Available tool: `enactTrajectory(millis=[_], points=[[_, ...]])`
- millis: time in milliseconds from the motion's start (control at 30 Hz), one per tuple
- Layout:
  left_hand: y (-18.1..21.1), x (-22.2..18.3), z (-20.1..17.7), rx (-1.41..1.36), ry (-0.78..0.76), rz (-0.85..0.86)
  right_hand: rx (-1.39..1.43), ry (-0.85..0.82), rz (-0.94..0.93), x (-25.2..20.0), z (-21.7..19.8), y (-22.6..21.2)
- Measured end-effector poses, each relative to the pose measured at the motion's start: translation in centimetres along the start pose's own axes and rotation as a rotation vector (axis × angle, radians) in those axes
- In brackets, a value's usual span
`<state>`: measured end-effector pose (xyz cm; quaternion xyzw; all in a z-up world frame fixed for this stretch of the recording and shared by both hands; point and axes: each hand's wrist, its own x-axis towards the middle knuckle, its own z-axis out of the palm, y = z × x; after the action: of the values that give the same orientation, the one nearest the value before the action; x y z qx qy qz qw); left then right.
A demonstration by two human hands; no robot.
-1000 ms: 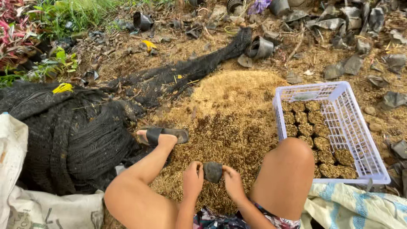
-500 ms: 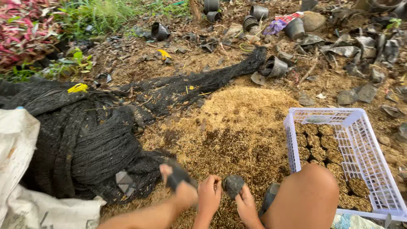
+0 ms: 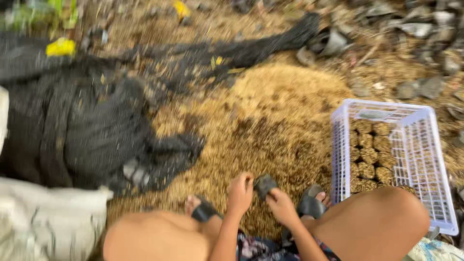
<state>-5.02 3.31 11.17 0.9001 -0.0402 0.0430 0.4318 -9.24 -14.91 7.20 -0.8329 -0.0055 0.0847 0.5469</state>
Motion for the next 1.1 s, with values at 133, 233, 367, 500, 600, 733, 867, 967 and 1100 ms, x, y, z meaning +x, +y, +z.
enactTrajectory(millis=[133,233,367,500,600,733,867,967,1100], points=[[-1.2,0.1,1.6,-0.123,-0.022,-0.062,0.019,-0.013,0.131,0.9,-0.2,-2.7],[-0.5,0.3,2.8,-0.194,-0.043,-0.218,-0.313,0.037,0.069,1.3,-0.2,-4.7],[0.3,-0.3,4.1,-0.289,-0.056,-0.394,-0.281,0.036,0.229,2.0,-0.8,-5.6],[-1.6,-0.5,5.2,-0.308,0.067,-0.205,0.017,0.076,0.124,3.0,-1.3,-3.9],[-3.1,-0.9,6.3,-0.399,0.072,-0.272,0.076,0.019,0.055,2.6,-1.4,-2.1],[-5.4,0.1,6.0,-0.385,-0.022,-0.446,-0.112,-0.020,0.160,3.2,0.4,-1.3],[-5.5,-0.5,6.2,-0.351,-0.006,-0.331,-0.078,0.031,-0.160,2.7,0.9,-0.9],[-5.3,-0.4,5.5,-0.332,0.012,-0.384,0.015,0.057,0.114,3.1,1.4,-0.7],[-4.7,-0.6,4.8,-0.260,0.086,-0.437,0.265,0.082,0.186,3.2,1.6,0.2]])
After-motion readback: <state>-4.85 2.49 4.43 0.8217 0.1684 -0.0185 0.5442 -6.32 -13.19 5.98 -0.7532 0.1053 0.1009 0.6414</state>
